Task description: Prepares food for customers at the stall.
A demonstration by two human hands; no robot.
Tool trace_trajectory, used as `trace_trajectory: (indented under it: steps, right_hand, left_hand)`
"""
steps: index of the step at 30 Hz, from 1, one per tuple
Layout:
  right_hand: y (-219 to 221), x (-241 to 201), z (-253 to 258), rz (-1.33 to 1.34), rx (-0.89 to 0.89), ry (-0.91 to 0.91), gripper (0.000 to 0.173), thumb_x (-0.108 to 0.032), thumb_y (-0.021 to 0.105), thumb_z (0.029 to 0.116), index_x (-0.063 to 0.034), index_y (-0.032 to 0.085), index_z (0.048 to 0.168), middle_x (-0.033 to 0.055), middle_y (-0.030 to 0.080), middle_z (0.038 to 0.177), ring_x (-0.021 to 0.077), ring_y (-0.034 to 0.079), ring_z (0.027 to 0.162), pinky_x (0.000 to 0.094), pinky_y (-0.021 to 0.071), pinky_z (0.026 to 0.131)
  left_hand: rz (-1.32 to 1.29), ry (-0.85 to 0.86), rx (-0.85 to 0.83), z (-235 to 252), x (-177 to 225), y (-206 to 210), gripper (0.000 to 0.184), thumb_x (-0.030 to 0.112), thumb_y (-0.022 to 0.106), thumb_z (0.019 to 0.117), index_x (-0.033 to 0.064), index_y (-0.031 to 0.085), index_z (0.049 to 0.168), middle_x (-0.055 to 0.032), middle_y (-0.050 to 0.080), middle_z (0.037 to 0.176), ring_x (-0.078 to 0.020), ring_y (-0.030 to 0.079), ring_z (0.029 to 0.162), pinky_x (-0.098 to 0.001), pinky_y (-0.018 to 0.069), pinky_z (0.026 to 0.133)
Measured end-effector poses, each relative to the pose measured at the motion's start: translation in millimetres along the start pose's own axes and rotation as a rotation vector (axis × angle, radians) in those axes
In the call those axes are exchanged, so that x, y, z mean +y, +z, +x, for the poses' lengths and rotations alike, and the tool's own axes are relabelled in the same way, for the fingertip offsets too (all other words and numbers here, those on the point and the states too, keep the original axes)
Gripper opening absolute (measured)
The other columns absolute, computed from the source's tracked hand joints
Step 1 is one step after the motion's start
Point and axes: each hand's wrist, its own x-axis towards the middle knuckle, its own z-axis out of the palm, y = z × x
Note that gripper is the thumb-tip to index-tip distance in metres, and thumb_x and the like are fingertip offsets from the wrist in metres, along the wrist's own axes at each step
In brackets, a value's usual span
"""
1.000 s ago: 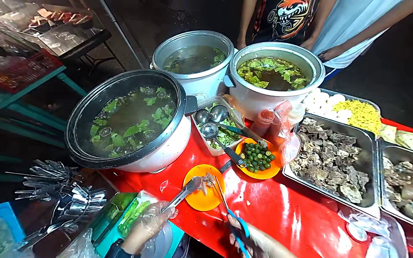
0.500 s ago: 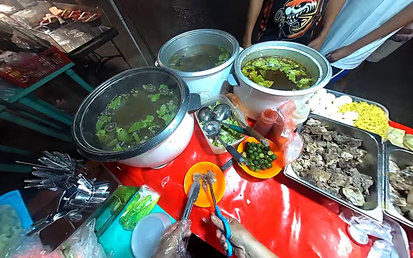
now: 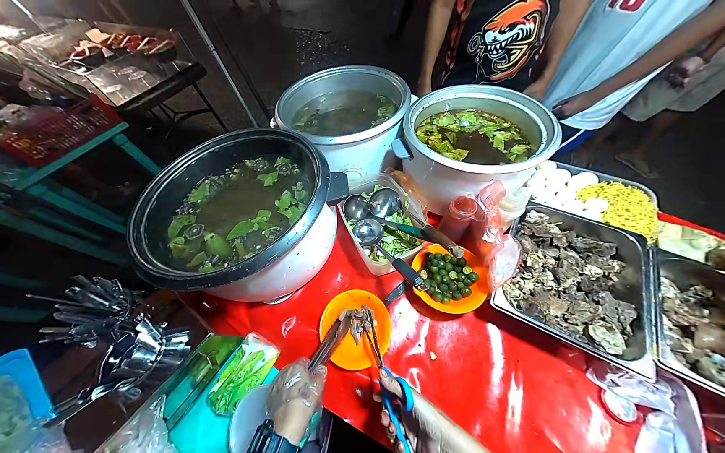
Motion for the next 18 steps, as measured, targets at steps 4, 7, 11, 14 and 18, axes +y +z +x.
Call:
trace_trajectory:
  steps: [4, 7, 11, 14, 18]
  right_hand:
    - [-9, 0, 8, -0.009, -0.037, -0.030, 0.051, -0.061, 0.045, 0.1037, -0.0130, 0.057, 0.116, -0.0001, 0.059, 0.072, 0.0100, 0.055, 0.050, 0.0248, 0.0491, 0.044]
    - [-15, -3, 6, -0.156, -0.060, -0.067, 0.051, -0.064, 0.043, 0.1032, -0.0168, 0.056, 0.119, -0.0015, 0.063, 0.077, 0.0078, 0.055, 0.053, 0.0232, 0.0467, 0.046]
    - [-32, -25, -8, -0.630, 0.102, -0.153, 0.065, -0.060, 0.059, 0.0968, -0.0147, 0.050, 0.142, 0.0066, 0.065, 0.109, 0.0160, 0.060, 0.085, 0.0371, 0.0501, 0.071]
    - [-42, -47, -10, -0.993, 0.154, -0.139, 0.072, -0.052, 0.071, 0.0917, -0.0066, 0.050, 0.144, 0.0220, 0.063, 0.128, 0.0336, 0.062, 0.117, 0.0561, 0.0474, 0.100]
    - [-35, -68, -8, -1.407, 0.264, -0.058, 0.081, -0.062, 0.072, 0.0835, -0.0159, 0.050, 0.146, 0.0221, 0.066, 0.127, 0.0421, 0.062, 0.119, 0.0689, 0.0462, 0.097]
  left_hand:
    - [-0.151, 0.113, -0.007, -2, -14, -4, 0.040, 0.043, 0.066, 0.0942, 0.0082, 0.074, 0.112, -0.0157, 0.073, 0.107, -0.0329, 0.067, 0.108, -0.0569, 0.0493, 0.097]
    - [-0.222, 0.232, -0.136, -13, -30, -15, 0.036, 0.041, 0.069, 0.0940, 0.0077, 0.075, 0.106, -0.0132, 0.073, 0.097, -0.0290, 0.068, 0.095, -0.0540, 0.0517, 0.088]
    - [-0.109, 0.372, -0.268, -1, -46, -42, 0.036, 0.040, 0.069, 0.0942, 0.0088, 0.075, 0.112, -0.0129, 0.073, 0.103, -0.0284, 0.068, 0.100, -0.0546, 0.0510, 0.093]
    - [0.162, 0.439, -0.293, 11, -40, -65, 0.040, 0.042, 0.067, 0.0963, 0.0080, 0.073, 0.116, -0.0179, 0.071, 0.116, -0.0355, 0.063, 0.116, -0.0589, 0.0449, 0.104]
    - [0.367, 0.492, -0.278, 24, -20, -73, 0.040, 0.047, 0.063, 0.0954, 0.0125, 0.074, 0.112, -0.0141, 0.072, 0.113, -0.0335, 0.064, 0.115, -0.0585, 0.0465, 0.101]
